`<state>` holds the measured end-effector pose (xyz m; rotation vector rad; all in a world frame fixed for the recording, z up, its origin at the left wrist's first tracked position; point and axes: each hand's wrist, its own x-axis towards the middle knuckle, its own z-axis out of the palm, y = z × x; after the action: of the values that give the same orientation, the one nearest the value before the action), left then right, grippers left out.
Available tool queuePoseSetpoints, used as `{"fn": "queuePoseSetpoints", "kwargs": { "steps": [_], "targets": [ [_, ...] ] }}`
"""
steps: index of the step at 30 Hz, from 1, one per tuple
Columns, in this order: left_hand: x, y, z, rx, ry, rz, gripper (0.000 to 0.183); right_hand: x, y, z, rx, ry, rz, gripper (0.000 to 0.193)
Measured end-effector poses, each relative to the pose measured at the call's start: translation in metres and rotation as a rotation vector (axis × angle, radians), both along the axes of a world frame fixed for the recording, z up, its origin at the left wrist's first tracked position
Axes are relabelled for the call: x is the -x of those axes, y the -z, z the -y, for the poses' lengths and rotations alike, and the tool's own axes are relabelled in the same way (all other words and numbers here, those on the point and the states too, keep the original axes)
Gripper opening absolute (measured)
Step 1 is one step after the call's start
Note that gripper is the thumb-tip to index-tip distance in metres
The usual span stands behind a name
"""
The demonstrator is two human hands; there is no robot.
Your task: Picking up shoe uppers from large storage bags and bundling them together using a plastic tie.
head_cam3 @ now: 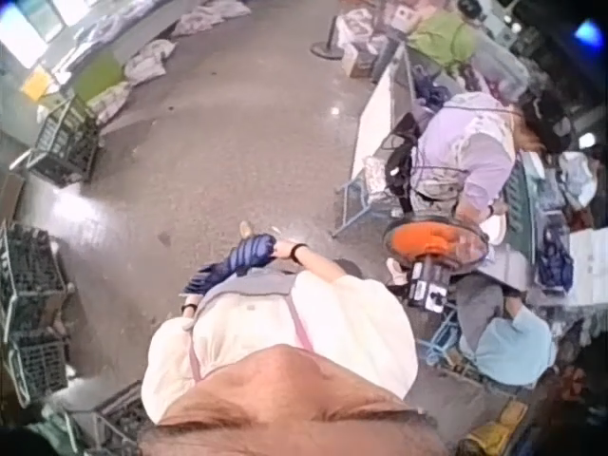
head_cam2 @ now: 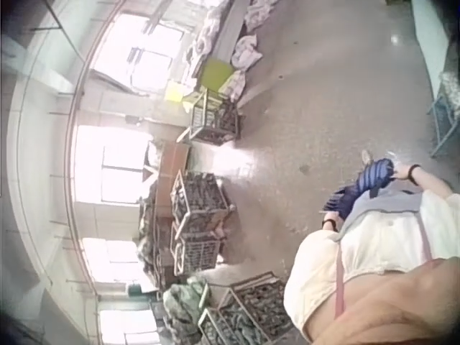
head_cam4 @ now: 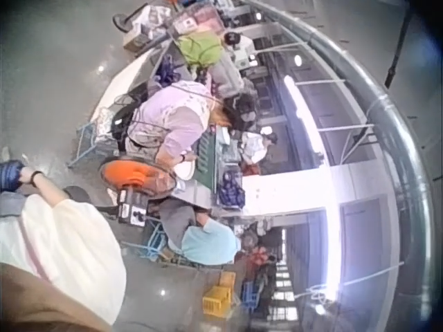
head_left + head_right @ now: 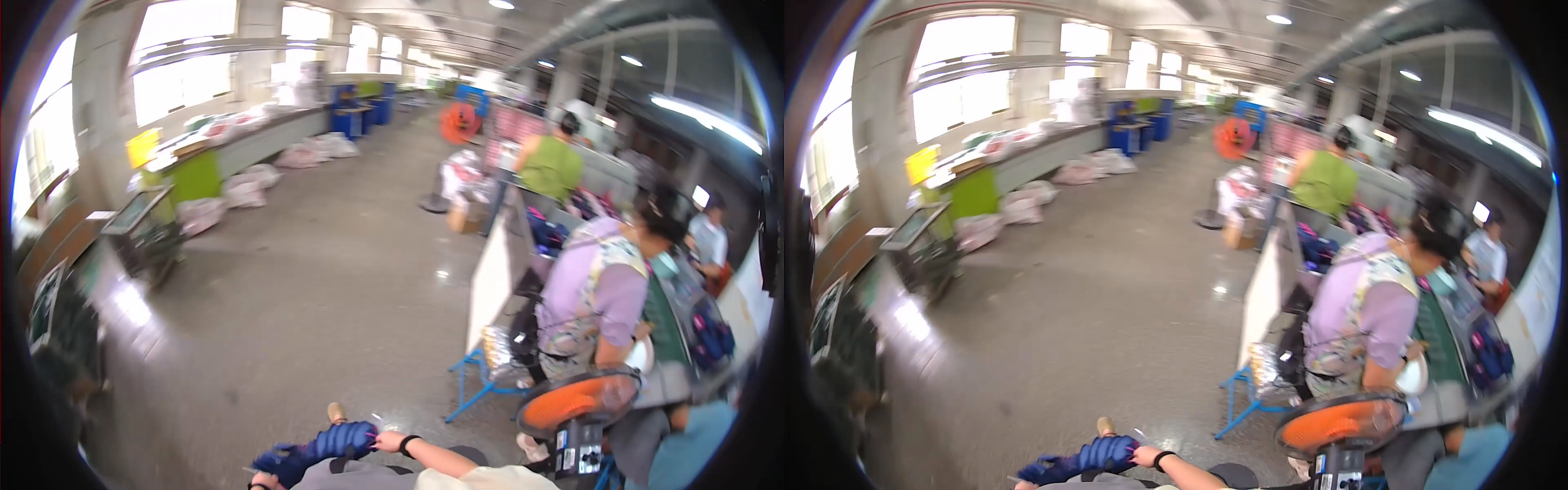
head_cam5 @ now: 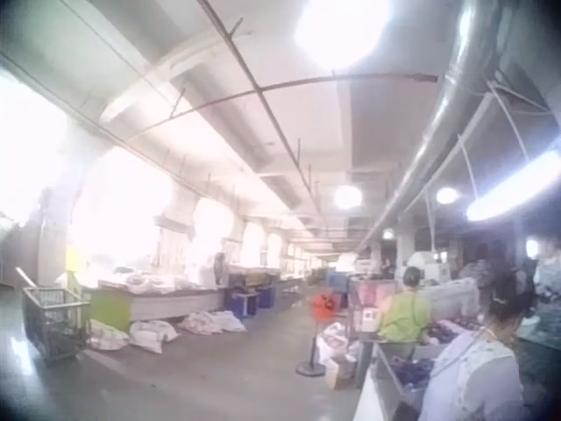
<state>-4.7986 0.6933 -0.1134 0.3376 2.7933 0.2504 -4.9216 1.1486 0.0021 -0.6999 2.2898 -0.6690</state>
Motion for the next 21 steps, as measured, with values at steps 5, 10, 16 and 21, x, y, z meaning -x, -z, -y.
{"fn": "queuePoseSetpoints", "kwargs": {
  "steps": [5,10,16,21],
  "targets": [
    [0.232,0.011,-0.075,-0.237,0.161,0.089,0.035,0.087,0.019,-0.031,0.054,0.199,0.007,0.032],
    [0.428,-0.015,-0.186,-0.546,0.161,0.209,0.03,0.177,0.049,-0.099,0.006,0.386,-0.014,0.032],
    [0.554,-0.003,-0.261,-0.842,-0.041,0.448,0.027,0.271,-0.111,-0.11,0.24,0.894,0.551,0.03],
    [0.653,-0.021,-0.321,-0.997,-0.207,0.628,0.027,0.319,-0.131,-0.162,0.528,1.042,0.52,0.035]
  ]
}}
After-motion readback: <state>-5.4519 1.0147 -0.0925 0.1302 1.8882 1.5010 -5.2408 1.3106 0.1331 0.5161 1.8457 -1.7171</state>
